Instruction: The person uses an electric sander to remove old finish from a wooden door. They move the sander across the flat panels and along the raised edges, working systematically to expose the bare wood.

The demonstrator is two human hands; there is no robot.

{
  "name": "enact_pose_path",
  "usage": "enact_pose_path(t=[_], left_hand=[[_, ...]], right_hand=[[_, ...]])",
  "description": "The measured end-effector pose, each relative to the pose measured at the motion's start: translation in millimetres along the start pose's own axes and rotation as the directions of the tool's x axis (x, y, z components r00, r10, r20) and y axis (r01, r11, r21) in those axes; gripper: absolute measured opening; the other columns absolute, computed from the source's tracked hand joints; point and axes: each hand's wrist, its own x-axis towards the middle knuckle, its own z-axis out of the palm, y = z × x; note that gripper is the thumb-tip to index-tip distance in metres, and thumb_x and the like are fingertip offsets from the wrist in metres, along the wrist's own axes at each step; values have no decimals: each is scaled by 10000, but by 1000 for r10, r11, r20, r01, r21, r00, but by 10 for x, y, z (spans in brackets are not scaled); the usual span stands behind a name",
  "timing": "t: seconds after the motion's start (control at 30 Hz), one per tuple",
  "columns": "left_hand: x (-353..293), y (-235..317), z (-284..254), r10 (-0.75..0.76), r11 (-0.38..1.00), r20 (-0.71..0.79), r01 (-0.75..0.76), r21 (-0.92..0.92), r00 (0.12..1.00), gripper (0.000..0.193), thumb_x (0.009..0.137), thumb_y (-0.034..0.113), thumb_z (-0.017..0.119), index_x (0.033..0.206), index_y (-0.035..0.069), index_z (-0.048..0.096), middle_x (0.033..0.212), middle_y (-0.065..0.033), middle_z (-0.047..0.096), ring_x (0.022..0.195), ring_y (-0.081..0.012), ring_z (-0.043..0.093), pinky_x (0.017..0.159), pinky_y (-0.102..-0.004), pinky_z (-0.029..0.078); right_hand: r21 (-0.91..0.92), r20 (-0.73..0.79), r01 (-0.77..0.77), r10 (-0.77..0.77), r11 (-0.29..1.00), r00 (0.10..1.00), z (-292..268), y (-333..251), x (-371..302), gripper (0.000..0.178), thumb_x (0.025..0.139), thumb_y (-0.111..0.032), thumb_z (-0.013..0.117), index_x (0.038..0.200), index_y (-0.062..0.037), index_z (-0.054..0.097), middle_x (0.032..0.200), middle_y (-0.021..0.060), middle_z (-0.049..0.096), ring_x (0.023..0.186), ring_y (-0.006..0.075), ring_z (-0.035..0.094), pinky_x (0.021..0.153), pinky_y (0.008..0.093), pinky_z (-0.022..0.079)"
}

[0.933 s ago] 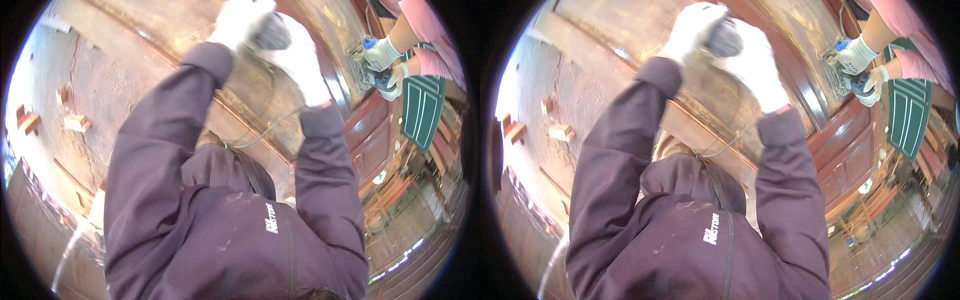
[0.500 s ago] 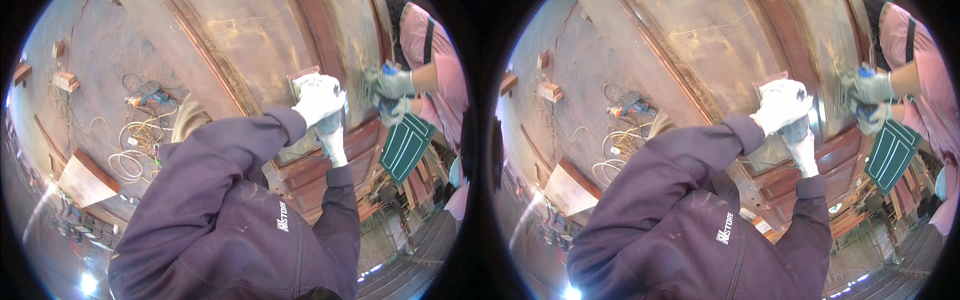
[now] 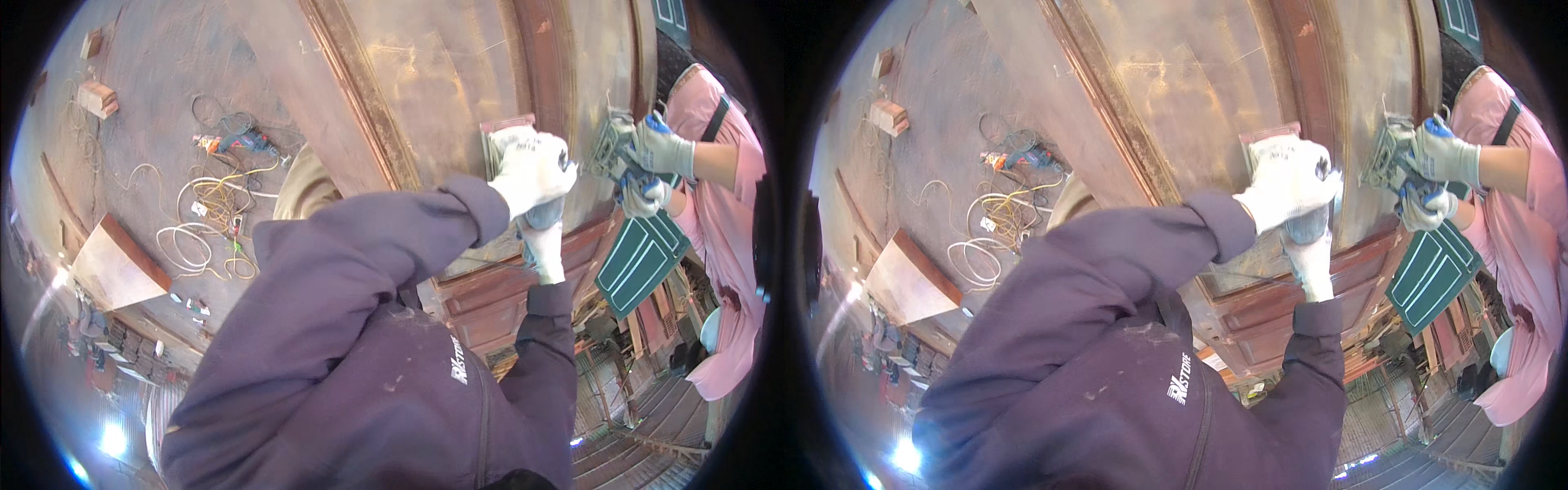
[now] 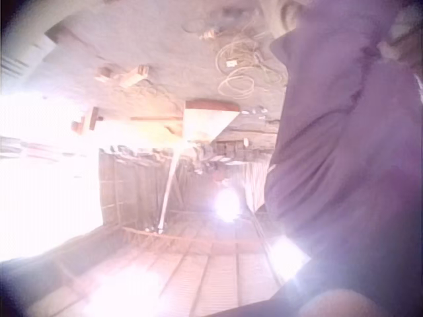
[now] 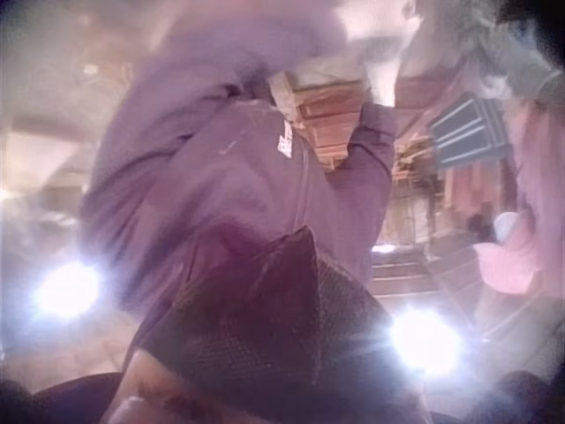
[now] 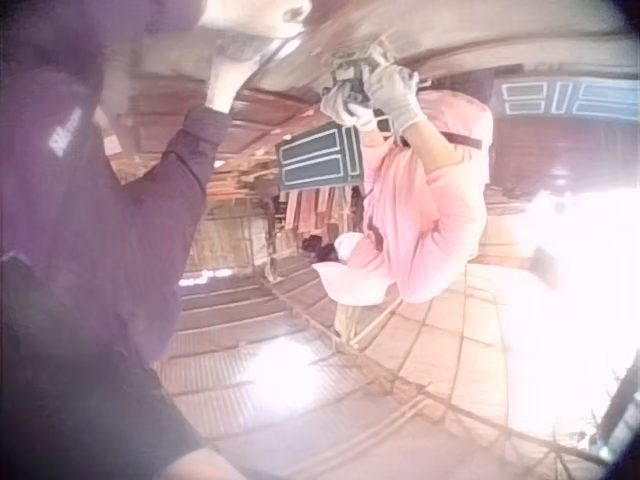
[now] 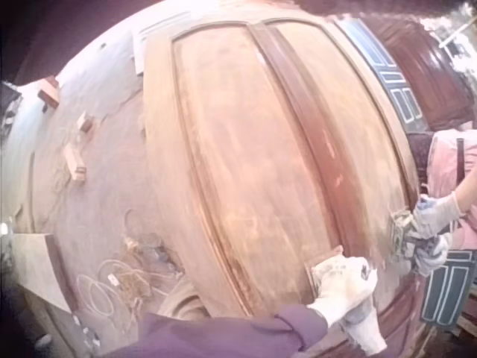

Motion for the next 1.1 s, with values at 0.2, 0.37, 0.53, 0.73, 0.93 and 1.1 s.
enact_pose_path(t=[0.2,0.37,0.53,0.73,0.93,1.1], left_hand=[[131,12,-327,-12,1000,-43,12,13,999,279,860,384,647,862,120,736,844,-113,733,813,-323,708,771,-463,553],[-3,19,36,-34,999,187,30,25,982,283,844,410,652,850,136,720,913,-124,730,920,-357,699,852,-491,523],[320,104,-411,-84,984,117,101,-150,990,342,840,425,648,877,99,743,885,-135,739,851,-356,713,814,-505,545],[-92,2,66,-17,998,243,32,-57,970,303,843,423,654,924,139,723,951,-125,726,919,-340,690,853,-481,529],[77,86,-90,-18,1000,206,16,13,978,350,872,456,632,954,123,705,977,-147,719,941,-340,693,858,-479,524],[682,142,-894,-64,996,135,70,-46,989,382,829,441,622,978,113,750,1004,-151,737,957,-322,713,868,-449,557]], right_hand=[[88,84,-47,39,995,996,127,-101,223,498,755,-190,850,1150,32,643,878,113,724,725,183,677,664,364,562],[126,27,-158,156,979,987,144,356,-210,608,756,-183,853,1263,37,597,1061,152,720,911,160,674,814,359,552],[29,103,-74,70,997,992,-50,-421,263,245,841,-36,724,1065,32,650,862,71,697,728,172,667,672,335,547],[34,-38,-67,69,997,997,102,168,-243,622,797,-128,810,1320,25,510,1005,120,702,837,192,683,760,362,564],[31,-93,137,-134,990,987,96,154,-8,672,789,-107,817,1358,25,486,1001,132,718,796,158,700,698,342,577],[-14,42,30,-30,999,999,-57,-672,710,571,785,-149,812,1280,21,585,1013,147,724,857,176,684,736,328,547]])
